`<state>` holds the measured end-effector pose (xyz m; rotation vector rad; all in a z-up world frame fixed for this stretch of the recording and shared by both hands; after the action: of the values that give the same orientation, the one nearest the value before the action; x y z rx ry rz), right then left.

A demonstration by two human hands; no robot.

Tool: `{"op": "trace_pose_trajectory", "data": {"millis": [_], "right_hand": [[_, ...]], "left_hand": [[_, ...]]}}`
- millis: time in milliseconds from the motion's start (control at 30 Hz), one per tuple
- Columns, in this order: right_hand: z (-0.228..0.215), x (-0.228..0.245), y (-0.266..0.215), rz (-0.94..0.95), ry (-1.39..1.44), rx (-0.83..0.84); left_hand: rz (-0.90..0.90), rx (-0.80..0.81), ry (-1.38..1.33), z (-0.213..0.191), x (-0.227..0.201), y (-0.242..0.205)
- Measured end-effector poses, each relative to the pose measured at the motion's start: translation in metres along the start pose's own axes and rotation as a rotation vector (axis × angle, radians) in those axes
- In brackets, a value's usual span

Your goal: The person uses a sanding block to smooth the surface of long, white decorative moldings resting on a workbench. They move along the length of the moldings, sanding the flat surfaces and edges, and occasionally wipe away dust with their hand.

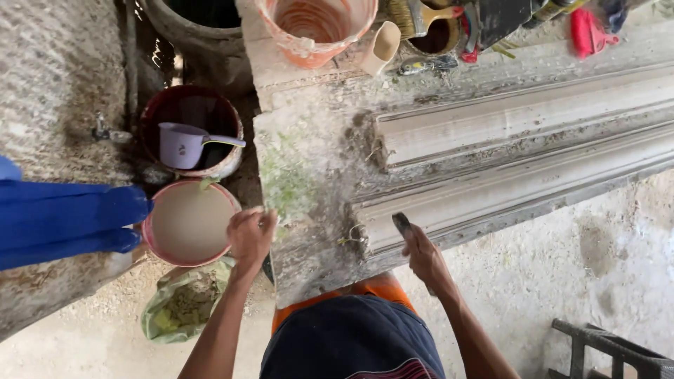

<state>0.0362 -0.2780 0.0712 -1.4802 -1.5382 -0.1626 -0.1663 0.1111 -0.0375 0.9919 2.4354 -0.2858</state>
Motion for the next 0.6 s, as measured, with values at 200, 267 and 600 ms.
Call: {"op": "trace_pose_trajectory", "data": {"millis": [200, 267, 600], "right_hand": [[-0.034, 0.002, 0.143, -0.363, -0.352, 0.148], [-0.064, -0.001, 0.193, -0.337, -0.577, 0.166], [-0.056, 0.036, 0.263, -0.745, -1.373, 0.443]], "left_hand": [[0.077, 0.147, -0.276, 0.032, -0.169, 0.045], [0.053, 0.244, -0.311, 0.061, -0.211, 0.055], [-0.088, 0.443, -0.194, 0.176, -0.267, 0.08]]}}
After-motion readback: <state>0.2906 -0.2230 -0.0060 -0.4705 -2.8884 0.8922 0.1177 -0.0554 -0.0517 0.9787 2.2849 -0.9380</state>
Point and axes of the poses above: each hand's wrist, its own y-axis towards the middle knuckle, its own z-axis out of the palm, x = y × z, the point moved 10 cm from there along y, towards the middle knuckle, and after that the axes turned 11 degrees about y, right-handed, at the moved point
